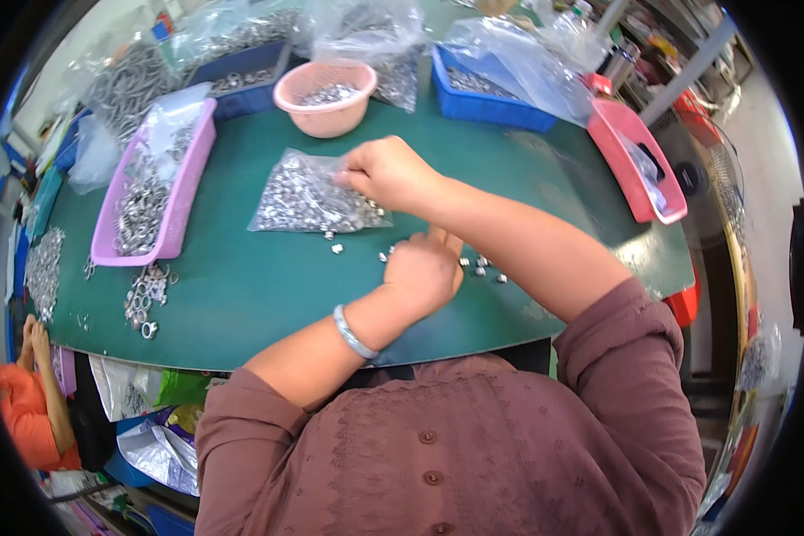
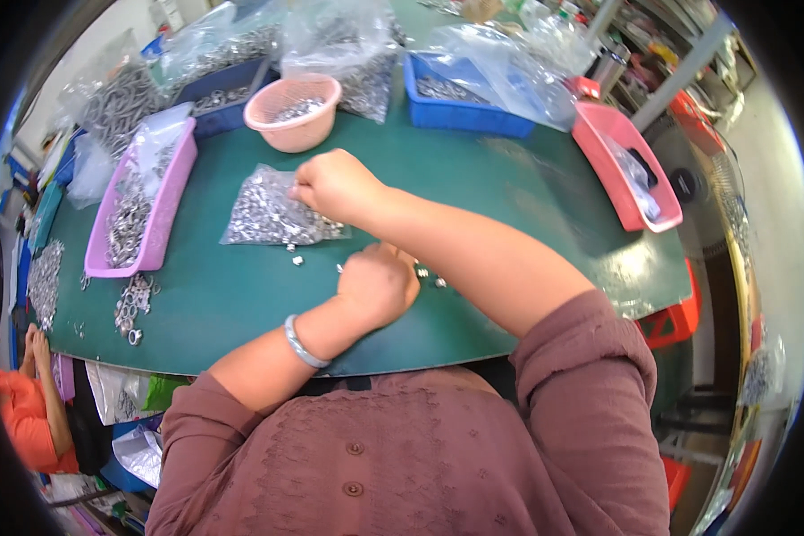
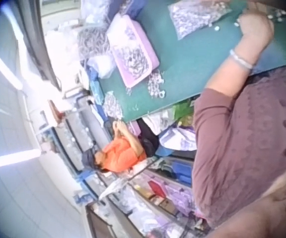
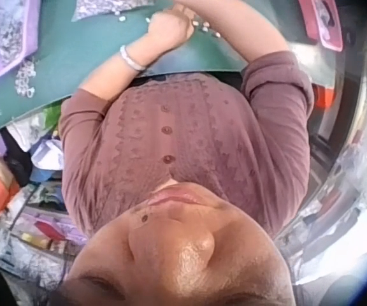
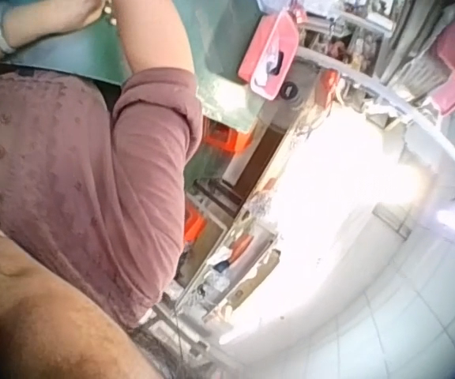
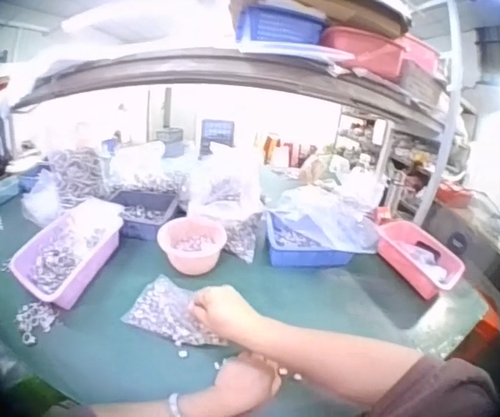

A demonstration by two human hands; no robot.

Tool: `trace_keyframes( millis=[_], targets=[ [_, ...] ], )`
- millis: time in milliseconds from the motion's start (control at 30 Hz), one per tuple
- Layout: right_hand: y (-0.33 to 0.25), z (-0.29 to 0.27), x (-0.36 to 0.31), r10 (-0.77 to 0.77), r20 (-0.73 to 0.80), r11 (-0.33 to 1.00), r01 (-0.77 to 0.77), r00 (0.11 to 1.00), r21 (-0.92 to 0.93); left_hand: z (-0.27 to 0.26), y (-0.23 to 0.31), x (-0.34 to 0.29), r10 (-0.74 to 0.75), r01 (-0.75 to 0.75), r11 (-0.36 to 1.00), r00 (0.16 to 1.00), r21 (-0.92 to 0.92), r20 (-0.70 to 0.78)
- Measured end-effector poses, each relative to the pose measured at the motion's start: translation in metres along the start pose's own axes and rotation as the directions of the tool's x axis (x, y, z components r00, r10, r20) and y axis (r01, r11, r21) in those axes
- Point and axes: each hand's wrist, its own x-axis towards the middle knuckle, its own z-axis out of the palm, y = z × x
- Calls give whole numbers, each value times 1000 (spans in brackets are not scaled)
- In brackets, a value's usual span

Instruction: The person sorts small metal items on a green table by hand, picking them up individually or in small handfuls. The person places the items into plastic bags and a pink bowl.

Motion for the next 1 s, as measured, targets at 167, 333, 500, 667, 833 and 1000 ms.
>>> trace_keyframes(
  millis=[167,333,500,667,833,1000],
  targets=[
    [8,-25,-12,-178,82,979,185,981,-90,1,1,4,36,-38,999,995,-20,-96],
    [17,-84,-58,-87,-16,996,87,996,29,-4,2,3,48,-47,999,997,21,-64],
    [60,-123,-150,264,-10,964,-263,964,39,-1,3,2,-32,33,999,999,28,-11],
    [74,-92,-229,257,107,960,-242,960,-141,-1,-3,5,-42,41,999,999,-31,-21],
    [59,-39,-212,35,46,953,-19,998,-303,-1,-7,6,-81,73,993,993,-96,-81],
    [64,-14,-165,-189,-54,969,177,980,-171,-2,-10,9,-204,161,948,970,-274,-134]
  ],
)
